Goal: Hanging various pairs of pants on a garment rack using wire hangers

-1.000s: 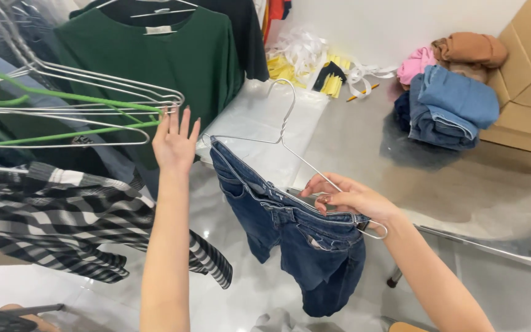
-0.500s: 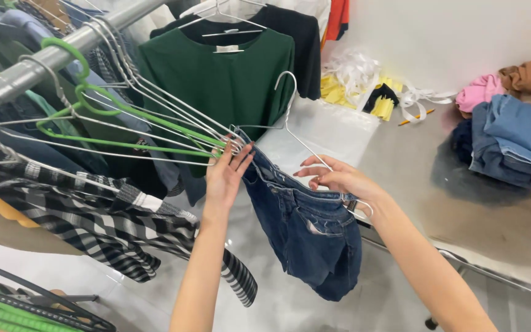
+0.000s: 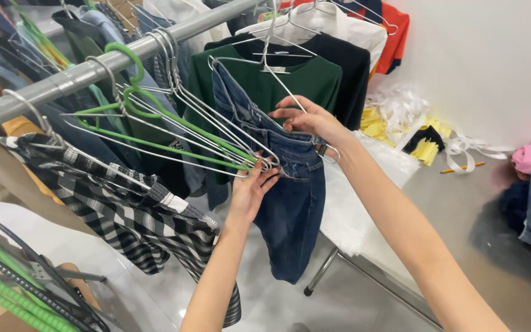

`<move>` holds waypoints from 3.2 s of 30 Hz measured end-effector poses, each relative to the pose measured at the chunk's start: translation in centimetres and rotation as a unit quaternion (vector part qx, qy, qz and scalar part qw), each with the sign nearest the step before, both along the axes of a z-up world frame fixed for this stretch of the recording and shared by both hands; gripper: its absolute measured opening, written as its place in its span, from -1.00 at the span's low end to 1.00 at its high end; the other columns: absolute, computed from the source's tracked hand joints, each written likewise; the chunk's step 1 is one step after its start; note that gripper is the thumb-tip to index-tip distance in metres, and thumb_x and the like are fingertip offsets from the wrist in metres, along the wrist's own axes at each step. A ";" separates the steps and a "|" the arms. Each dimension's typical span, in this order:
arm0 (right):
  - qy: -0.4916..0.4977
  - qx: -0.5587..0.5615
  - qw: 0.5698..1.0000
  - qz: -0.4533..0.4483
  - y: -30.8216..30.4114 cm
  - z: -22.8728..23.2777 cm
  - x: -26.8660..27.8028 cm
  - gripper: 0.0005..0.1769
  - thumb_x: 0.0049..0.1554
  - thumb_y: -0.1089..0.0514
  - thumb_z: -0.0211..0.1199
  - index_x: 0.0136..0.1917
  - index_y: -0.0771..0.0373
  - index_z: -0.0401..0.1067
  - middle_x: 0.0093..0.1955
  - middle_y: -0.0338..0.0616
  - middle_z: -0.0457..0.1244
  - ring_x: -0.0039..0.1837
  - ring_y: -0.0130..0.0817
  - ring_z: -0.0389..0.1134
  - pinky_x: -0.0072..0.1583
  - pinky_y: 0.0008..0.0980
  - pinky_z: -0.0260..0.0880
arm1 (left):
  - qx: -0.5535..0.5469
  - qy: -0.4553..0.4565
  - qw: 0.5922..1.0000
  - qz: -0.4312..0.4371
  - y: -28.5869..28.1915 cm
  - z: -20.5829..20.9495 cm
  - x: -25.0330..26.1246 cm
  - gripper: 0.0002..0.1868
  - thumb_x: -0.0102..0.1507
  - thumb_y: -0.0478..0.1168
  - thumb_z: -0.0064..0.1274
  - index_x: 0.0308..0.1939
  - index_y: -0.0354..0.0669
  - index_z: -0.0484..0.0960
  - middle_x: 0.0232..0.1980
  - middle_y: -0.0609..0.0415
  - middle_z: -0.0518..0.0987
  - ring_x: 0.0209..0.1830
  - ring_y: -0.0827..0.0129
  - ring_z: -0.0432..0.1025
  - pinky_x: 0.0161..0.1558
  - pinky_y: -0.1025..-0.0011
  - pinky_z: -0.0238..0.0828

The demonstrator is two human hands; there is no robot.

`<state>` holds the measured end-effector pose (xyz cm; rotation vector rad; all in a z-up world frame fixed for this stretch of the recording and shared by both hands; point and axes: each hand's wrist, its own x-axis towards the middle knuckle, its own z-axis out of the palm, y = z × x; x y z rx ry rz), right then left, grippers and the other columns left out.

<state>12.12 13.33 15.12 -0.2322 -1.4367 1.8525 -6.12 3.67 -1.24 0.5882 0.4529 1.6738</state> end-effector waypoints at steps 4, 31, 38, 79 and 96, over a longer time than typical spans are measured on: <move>-0.023 0.038 0.999 0.012 2.5 3.4 -3.2 -0.45 0.14 0.43 0.13 0.41 0.31 0.38 0.23 0.15 0.41 -0.02 -0.36 0.44 0.04 -0.49 0.46 | 0.004 0.012 1.000 0.022 1.3 -0.3 0.2 -0.49 0.41 -0.19 0.22 0.42 -0.16 0.51 0.28 -0.22 0.67 0.07 0.01 0.68 0.16 0.02 0.71; -0.242 0.099 0.961 -0.092 1.1 0.7 -0.1 -0.43 0.26 0.24 0.26 0.54 0.08 0.44 0.42 -0.12 0.40 0.35 -0.39 0.50 0.18 -0.56 0.53 | -0.038 0.038 0.999 0.005 -0.8 1.1 1.1 -0.56 0.47 -0.18 0.10 0.42 -0.12 0.44 0.41 -0.18 0.60 0.29 -0.08 0.59 0.26 -0.02 0.61; -0.184 -0.031 0.957 -0.222 -7.7 -3.9 8.5 -0.46 0.34 0.26 0.14 0.57 0.15 0.38 0.46 0.09 0.36 0.45 -0.13 0.44 0.34 -0.10 0.55 | -0.080 0.100 0.991 -0.045 -3.6 -2.4 3.9 -0.52 0.48 -0.16 0.07 0.46 -0.20 0.42 0.37 -0.19 0.61 0.23 -0.01 0.61 0.22 0.06 0.64; 0.157 -0.430 0.656 -0.600 -27.6 -31.9 57.1 -0.72 0.35 0.18 0.09 0.28 0.10 0.49 0.33 0.01 0.41 0.33 -0.06 0.46 0.38 0.11 0.47 | -0.212 0.202 0.914 -0.280 -3.5 -2.3 44.9 -0.56 0.58 0.00 -0.17 -0.38 -0.04 0.42 -0.10 -0.03 0.75 -0.20 0.25 0.69 0.02 0.23 0.71; -0.320 0.049 0.511 -0.796 -6.9 -20.7 67.5 -0.55 0.24 0.02 0.52 0.38 -0.08 0.55 0.36 -0.27 0.34 0.51 -0.25 0.31 0.48 -0.24 0.36 | -0.187 0.303 0.898 -0.259 8.4 -7.3 62.1 -0.80 0.50 -0.12 0.00 0.02 -0.17 0.58 -0.03 -0.06 0.74 -0.14 0.26 0.70 -0.01 0.29 0.69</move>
